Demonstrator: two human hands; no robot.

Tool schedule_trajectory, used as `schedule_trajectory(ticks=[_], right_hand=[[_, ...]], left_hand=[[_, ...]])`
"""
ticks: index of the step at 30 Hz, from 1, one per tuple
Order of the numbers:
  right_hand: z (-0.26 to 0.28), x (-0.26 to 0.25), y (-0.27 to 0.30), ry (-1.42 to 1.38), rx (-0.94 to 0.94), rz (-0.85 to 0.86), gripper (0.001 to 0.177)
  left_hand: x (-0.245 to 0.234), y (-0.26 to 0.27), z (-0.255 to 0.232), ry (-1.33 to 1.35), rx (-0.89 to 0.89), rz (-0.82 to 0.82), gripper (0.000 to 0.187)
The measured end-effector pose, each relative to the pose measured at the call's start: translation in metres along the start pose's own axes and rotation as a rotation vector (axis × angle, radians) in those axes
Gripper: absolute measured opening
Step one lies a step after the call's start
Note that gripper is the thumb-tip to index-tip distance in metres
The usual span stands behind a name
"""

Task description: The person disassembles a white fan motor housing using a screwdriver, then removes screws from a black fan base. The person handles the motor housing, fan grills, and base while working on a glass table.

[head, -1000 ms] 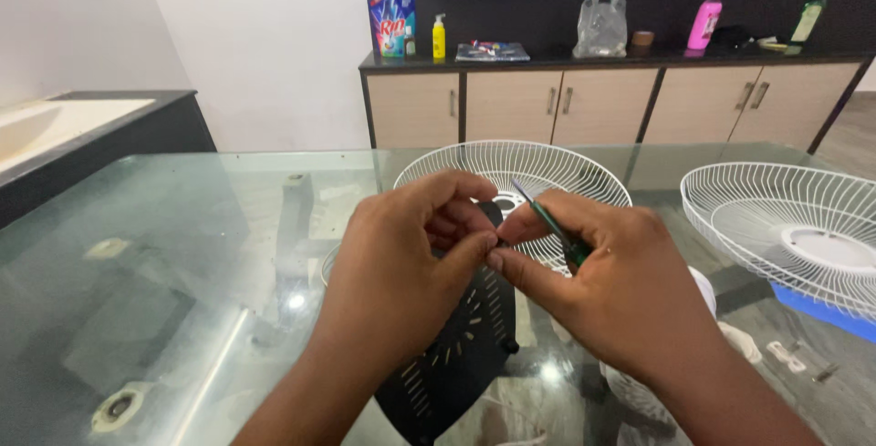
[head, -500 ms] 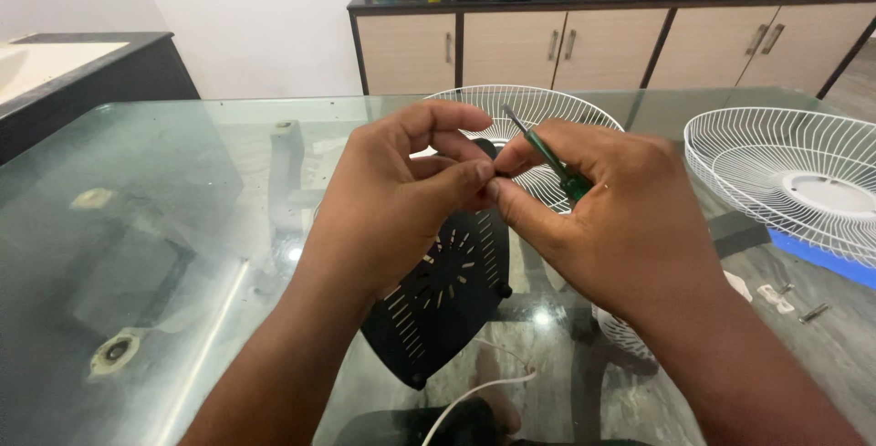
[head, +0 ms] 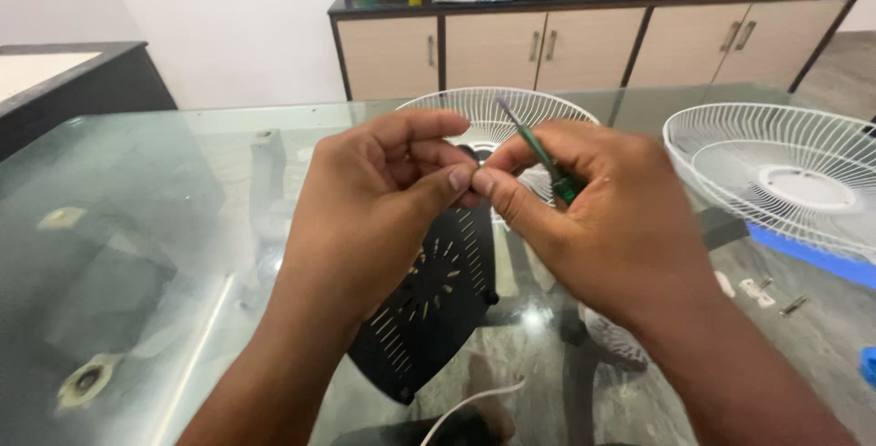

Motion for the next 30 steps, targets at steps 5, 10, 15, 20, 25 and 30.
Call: schedule_trajectory(ticks=[5, 10, 15, 20, 25, 30], right_hand=[[-0.003, 0.002, 0.002, -0.038, -0.047, 0.023, 0.018], [-0.001, 0.007, 0.003, 0.035, -0.15, -0.002, 0.019], [0.001, 0.008, 0.006, 0.038, -0.113, 0.017, 0.019], [0.015, 0.0, 0.018, -0.028, -0.237, -0.08, 0.017], [0.017, 0.008, 0.021, -0.02, -0.236, -0.079, 0.018], [0.018, 0.017, 0.022, 0.076, -0.281, -0.103, 0.02]], left_hand=[[0.0, 0.003, 0.008, -0.046, -0.073, 0.019, 0.035], [0.001, -0.002, 0.02, -0.063, -0.155, 0.011, 0.034], [-0.003, -0.004, 0.028, 0.078, -0.196, 0.079, 0.032], [-0.009, -0.003, 0.026, 0.279, -0.24, 0.136, 0.032], [-0.011, 0.0, 0.023, 0.245, -0.155, 0.11, 0.038], [-0.008, 0.0, 0.026, 0.155, -0.134, 0.035, 0.043]])
Point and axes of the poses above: each hand's wrist, its own y-axis away from the middle knuckle, its own x-axis out of the palm, z = x × y, the point moved 4 cm from there along -y, towards the middle knuckle, and after that the axes turned 9 degrees about -x, right-handed, at the moved point
